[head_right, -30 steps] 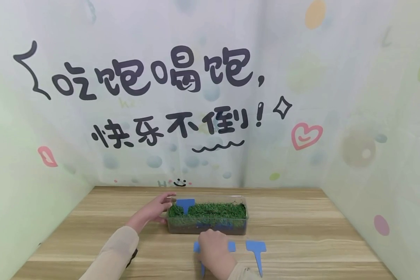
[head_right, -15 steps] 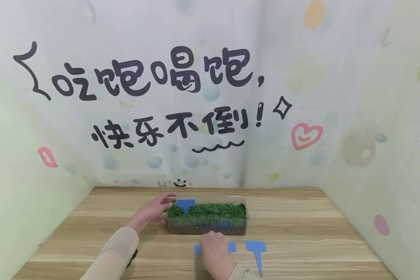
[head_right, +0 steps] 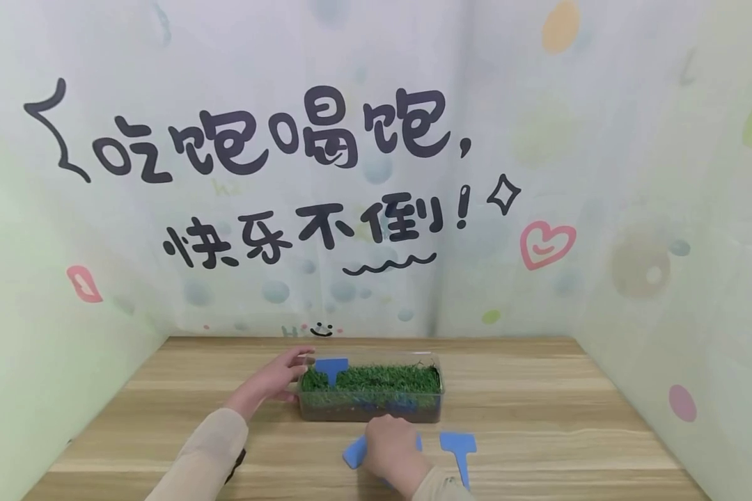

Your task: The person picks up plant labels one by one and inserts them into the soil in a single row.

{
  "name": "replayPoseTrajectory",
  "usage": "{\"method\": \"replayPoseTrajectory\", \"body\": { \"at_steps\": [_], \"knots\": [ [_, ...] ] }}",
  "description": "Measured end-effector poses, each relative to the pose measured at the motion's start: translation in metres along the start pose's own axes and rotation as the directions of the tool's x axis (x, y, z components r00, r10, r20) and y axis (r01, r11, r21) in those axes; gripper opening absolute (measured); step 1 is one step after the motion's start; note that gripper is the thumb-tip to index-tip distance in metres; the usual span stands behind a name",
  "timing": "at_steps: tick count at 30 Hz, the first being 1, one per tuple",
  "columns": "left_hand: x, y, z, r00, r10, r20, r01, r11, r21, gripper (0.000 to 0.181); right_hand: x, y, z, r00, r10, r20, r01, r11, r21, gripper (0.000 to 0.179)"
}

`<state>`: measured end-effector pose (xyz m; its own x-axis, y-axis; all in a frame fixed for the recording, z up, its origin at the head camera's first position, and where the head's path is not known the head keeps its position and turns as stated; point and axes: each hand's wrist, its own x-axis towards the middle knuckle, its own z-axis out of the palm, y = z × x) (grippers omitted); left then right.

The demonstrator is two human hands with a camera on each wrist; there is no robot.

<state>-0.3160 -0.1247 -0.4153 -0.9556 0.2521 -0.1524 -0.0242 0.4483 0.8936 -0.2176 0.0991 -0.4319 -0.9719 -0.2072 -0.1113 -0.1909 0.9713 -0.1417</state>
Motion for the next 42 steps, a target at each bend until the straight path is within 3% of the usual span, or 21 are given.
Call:
{"method": "replayPoseTrajectory", "body": {
  "at_steps": [4,10,14,17,21,26,28,30,34,36,38,42],
  "knots": [
    [0.001,-0.002,0.001,1.000,0.001,-0.005,-0.001,1.000,-0.009,0.045,0.002,0.002,-0.001,0.999,0.026,0.039,-0.028,0.999,0.038,0.035],
    [0.001,-0.003,0.001,1.000,0.001,-0.007,-0.001,1.000,-0.017,0.045,-0.001,-0.002,0.005,0.993,-0.042,-0.111,0.030,0.994,-0.105,0.017],
    [0.001,-0.002,0.000,1.000,0.004,-0.004,-0.004,1.000,-0.014,0.045,-0.003,-0.002,0.007,0.978,-0.104,-0.178,0.078,0.986,-0.149,0.024],
    [-0.001,-0.001,-0.001,1.000,0.008,-0.004,-0.008,1.000,-0.007,0.046,-0.002,-0.001,0.005,0.984,-0.101,-0.148,0.085,0.991,-0.107,0.039],
    [-0.001,-0.002,-0.001,1.000,0.010,-0.003,-0.010,1.000,-0.003,0.046,0.003,0.004,0.001,0.997,-0.074,-0.037,0.074,0.997,0.008,0.049],
    [0.000,-0.002,0.000,1.000,0.009,-0.001,-0.009,1.000,0.000,0.046,0.008,0.013,0.000,0.993,-0.106,0.056,0.095,0.982,0.164,0.055],
    [0.001,-0.002,0.000,1.000,0.009,0.000,-0.009,1.000,0.003,0.046,0.010,0.017,-0.001,0.986,-0.141,0.088,0.116,0.962,0.248,0.050],
    [0.001,-0.002,0.000,1.000,0.010,-0.002,-0.010,1.000,0.003,0.046,0.012,0.020,-0.002,0.974,-0.195,0.119,0.140,0.921,0.363,0.041],
    [0.001,-0.002,0.000,1.000,0.013,-0.005,-0.013,1.000,0.004,0.045,0.016,0.026,-0.004,0.951,-0.271,0.147,0.133,0.791,0.597,0.021],
    [0.001,-0.002,0.000,1.000,0.014,-0.005,-0.014,1.000,0.001,0.046,0.018,0.029,-0.004,0.952,-0.270,0.144,0.111,0.744,0.659,0.015],
    [0.001,-0.002,0.000,1.000,0.014,-0.003,-0.014,1.000,0.000,0.046,0.019,0.031,-0.005,0.958,-0.254,0.137,0.096,0.728,0.678,0.013],
    [0.000,-0.002,0.001,1.000,0.013,-0.004,-0.013,1.000,-0.005,0.046,0.021,0.034,-0.007,0.964,-0.243,0.108,0.110,0.734,0.670,0.021]
  ]
}}
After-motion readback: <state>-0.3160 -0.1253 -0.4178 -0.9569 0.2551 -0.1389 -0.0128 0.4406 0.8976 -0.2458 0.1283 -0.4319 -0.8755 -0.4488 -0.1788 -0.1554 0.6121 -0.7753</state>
